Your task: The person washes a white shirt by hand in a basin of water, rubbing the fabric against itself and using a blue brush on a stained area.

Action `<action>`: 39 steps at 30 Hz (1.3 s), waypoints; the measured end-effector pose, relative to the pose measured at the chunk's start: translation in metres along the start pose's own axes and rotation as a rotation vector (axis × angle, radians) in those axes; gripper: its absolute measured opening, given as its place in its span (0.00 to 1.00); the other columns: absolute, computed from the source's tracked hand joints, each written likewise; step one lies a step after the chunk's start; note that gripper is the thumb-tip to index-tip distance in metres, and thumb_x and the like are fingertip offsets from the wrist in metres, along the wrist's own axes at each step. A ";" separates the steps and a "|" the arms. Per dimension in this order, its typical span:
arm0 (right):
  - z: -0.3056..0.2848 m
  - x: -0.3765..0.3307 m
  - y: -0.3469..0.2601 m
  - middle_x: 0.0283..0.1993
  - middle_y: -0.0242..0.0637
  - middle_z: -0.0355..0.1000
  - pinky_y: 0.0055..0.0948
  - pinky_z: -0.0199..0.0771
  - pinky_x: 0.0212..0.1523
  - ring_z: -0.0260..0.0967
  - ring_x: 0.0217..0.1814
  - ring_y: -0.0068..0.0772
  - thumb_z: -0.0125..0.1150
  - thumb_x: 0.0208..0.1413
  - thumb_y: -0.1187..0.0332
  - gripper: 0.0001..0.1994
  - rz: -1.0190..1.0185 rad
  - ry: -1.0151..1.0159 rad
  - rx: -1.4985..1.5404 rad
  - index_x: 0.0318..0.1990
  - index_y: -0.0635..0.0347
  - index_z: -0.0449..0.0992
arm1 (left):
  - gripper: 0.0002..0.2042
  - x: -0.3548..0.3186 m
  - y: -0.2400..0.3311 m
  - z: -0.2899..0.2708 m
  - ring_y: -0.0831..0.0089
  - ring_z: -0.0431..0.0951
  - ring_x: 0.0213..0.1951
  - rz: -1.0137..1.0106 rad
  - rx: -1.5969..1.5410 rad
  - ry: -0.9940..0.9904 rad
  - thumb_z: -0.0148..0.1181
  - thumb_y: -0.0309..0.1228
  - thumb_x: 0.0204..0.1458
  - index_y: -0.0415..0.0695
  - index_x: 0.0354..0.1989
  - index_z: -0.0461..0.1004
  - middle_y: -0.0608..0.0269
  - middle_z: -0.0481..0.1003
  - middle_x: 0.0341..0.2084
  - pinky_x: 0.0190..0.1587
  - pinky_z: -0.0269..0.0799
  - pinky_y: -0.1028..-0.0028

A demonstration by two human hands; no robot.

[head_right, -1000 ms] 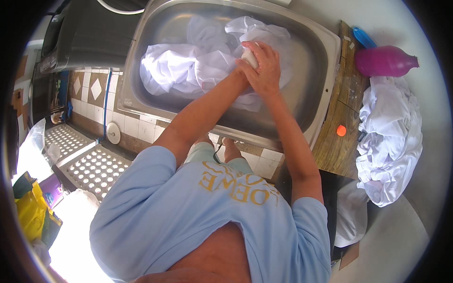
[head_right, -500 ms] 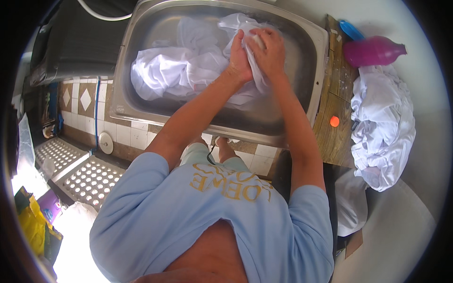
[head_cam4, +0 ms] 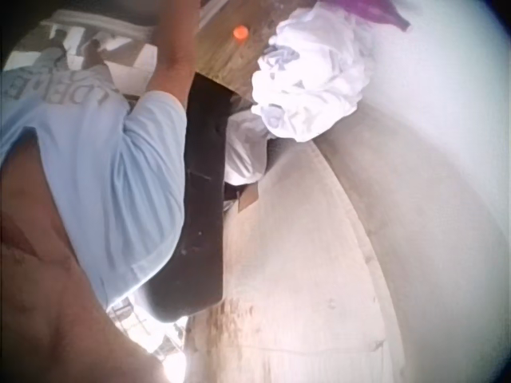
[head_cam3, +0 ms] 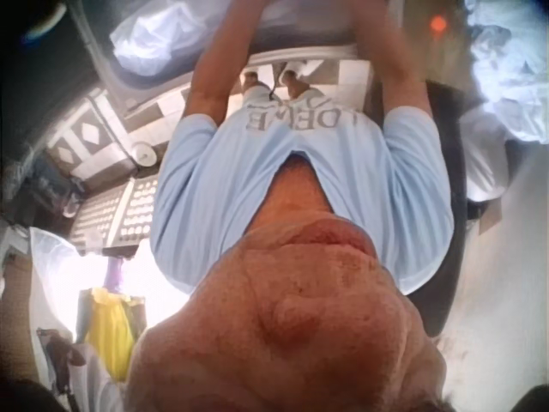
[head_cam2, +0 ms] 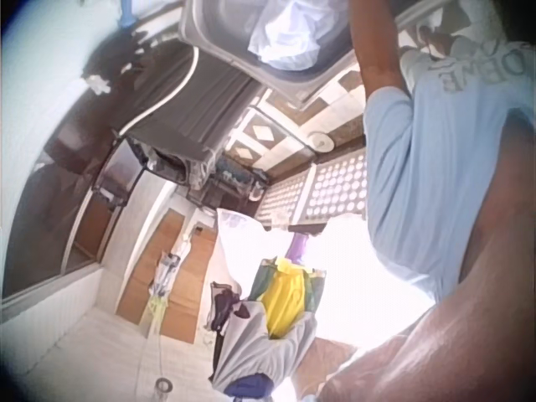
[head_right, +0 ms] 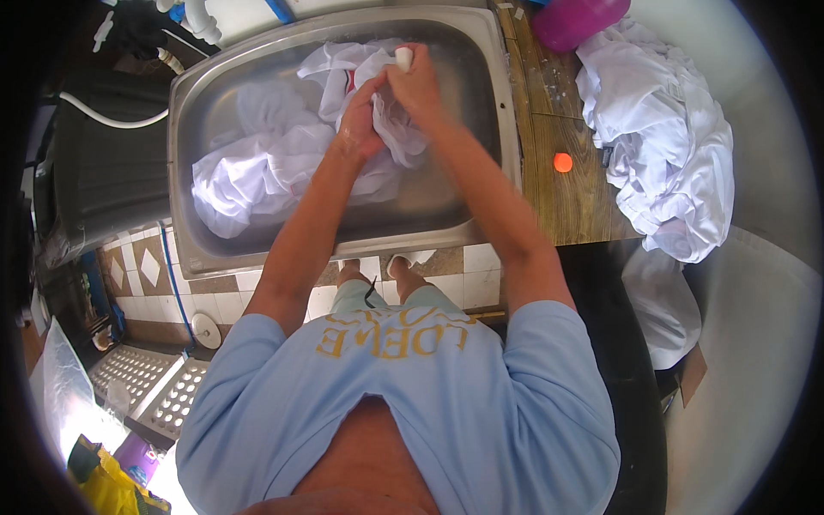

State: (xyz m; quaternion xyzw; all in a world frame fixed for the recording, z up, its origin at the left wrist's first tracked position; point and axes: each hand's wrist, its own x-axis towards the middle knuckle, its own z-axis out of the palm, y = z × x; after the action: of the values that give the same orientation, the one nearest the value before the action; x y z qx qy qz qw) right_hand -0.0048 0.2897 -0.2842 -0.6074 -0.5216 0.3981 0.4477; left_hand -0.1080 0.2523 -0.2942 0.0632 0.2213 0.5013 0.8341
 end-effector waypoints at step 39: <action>0.005 0.019 0.067 0.46 0.47 0.73 0.47 0.70 0.48 0.71 0.48 0.50 0.60 0.52 0.56 0.22 -0.093 -0.256 -0.323 0.50 0.61 0.70 | 0.27 -0.029 0.049 -0.065 0.46 0.74 0.45 0.434 2.201 0.343 0.59 0.39 0.48 0.51 0.59 0.62 0.48 0.76 0.40 0.49 0.69 0.57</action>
State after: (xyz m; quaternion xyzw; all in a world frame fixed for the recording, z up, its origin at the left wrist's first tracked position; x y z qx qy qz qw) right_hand 0.0118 0.3054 -0.3498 -0.5910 -0.6588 0.3622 0.2924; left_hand -0.1870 0.2440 -0.3276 0.7297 0.6374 0.1703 0.1796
